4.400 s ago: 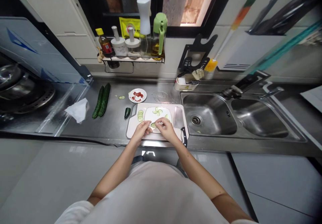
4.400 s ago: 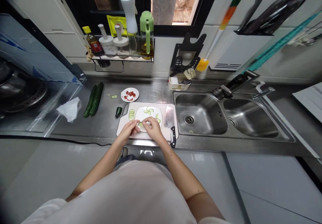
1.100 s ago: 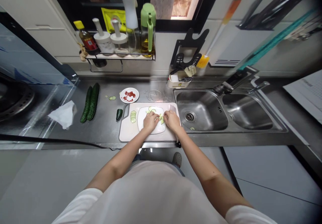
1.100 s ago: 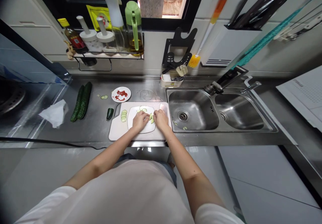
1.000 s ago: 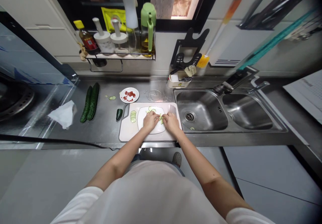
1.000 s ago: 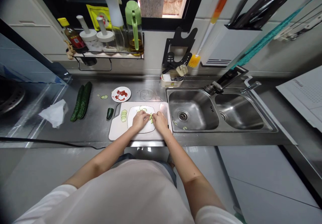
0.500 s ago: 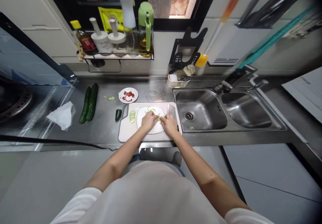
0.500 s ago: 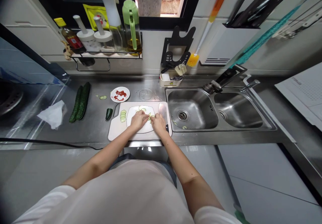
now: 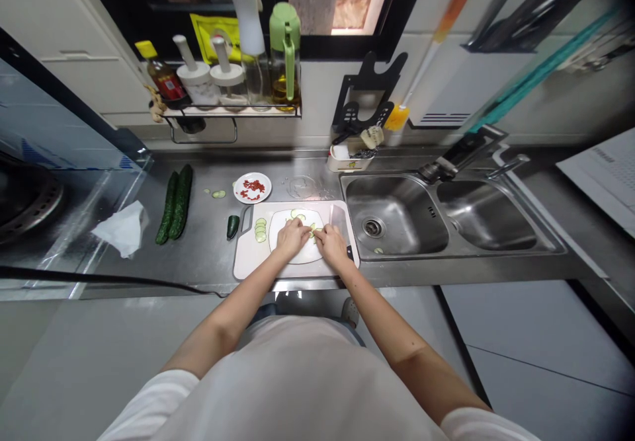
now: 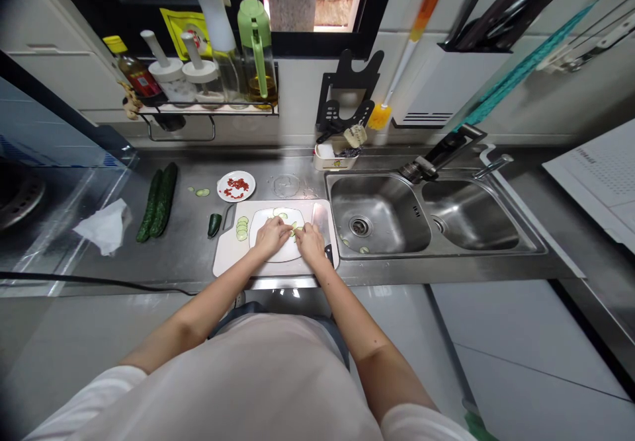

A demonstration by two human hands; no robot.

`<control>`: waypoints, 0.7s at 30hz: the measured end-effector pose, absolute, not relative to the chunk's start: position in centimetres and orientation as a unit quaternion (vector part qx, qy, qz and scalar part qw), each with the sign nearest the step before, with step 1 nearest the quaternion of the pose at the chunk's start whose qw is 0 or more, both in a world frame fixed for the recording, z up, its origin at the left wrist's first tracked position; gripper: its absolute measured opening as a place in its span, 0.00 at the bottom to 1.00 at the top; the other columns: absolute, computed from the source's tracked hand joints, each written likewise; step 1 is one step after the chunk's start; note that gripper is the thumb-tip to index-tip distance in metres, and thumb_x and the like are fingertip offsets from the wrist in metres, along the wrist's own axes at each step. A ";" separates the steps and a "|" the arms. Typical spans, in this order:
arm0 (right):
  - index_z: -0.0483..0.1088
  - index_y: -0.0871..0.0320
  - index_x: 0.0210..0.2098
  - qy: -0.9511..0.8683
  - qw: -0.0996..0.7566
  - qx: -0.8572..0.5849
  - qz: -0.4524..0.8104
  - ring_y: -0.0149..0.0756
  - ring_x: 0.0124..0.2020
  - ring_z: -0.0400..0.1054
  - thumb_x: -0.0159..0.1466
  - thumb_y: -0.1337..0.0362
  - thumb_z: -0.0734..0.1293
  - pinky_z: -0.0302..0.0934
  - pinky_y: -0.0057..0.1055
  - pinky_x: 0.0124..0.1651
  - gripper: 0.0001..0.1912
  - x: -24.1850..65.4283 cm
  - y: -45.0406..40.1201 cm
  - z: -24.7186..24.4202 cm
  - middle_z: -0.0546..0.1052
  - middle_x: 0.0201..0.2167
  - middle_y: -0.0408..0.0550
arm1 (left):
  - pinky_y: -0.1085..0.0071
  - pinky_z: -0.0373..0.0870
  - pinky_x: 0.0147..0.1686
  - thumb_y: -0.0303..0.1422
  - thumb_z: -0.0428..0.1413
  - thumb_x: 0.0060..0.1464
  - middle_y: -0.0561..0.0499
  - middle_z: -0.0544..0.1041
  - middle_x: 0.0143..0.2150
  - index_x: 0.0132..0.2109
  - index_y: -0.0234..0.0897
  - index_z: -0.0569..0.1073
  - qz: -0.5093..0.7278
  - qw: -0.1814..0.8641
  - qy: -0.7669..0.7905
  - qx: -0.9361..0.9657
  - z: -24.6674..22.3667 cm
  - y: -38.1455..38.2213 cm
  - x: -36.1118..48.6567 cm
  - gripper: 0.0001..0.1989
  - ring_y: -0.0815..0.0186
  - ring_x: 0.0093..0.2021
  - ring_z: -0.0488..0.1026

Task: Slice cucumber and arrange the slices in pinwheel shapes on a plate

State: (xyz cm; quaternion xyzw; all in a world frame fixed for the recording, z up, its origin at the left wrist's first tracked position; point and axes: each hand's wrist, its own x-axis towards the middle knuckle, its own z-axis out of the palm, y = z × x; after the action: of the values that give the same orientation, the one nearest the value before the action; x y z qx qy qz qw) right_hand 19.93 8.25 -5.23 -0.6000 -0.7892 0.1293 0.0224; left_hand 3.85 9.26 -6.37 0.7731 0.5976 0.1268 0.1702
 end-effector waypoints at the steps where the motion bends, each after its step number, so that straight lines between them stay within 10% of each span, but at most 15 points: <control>1: 0.76 0.53 0.48 -0.789 0.026 -0.600 0.132 0.42 0.45 0.59 0.70 0.62 0.57 0.54 0.31 0.41 0.16 19.9 8.2 -5.3 0.70 0.44 0.53 | 0.69 0.65 0.41 0.41 0.50 0.62 0.48 0.69 0.46 0.49 0.49 0.78 0.127 0.168 0.597 0.774 -6.4 9.3 3.8 0.14 0.61 0.47 0.63; 21: 0.75 0.56 0.42 -0.688 0.090 -0.702 0.159 0.42 0.46 0.63 0.69 0.59 0.57 0.55 0.32 0.44 0.16 21.1 9.3 -5.3 0.75 0.43 0.52 | 0.69 0.65 0.39 0.33 0.46 0.64 0.46 0.70 0.45 0.54 0.46 0.75 0.106 0.120 0.522 0.838 -7.2 8.4 4.0 0.17 0.61 0.45 0.64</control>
State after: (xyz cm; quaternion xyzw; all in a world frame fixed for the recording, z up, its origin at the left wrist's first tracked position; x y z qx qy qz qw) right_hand 21.12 9.32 -5.29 -0.7020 -0.6883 0.1595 0.0896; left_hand 3.98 8.43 -7.15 0.8380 0.5216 0.1061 0.1202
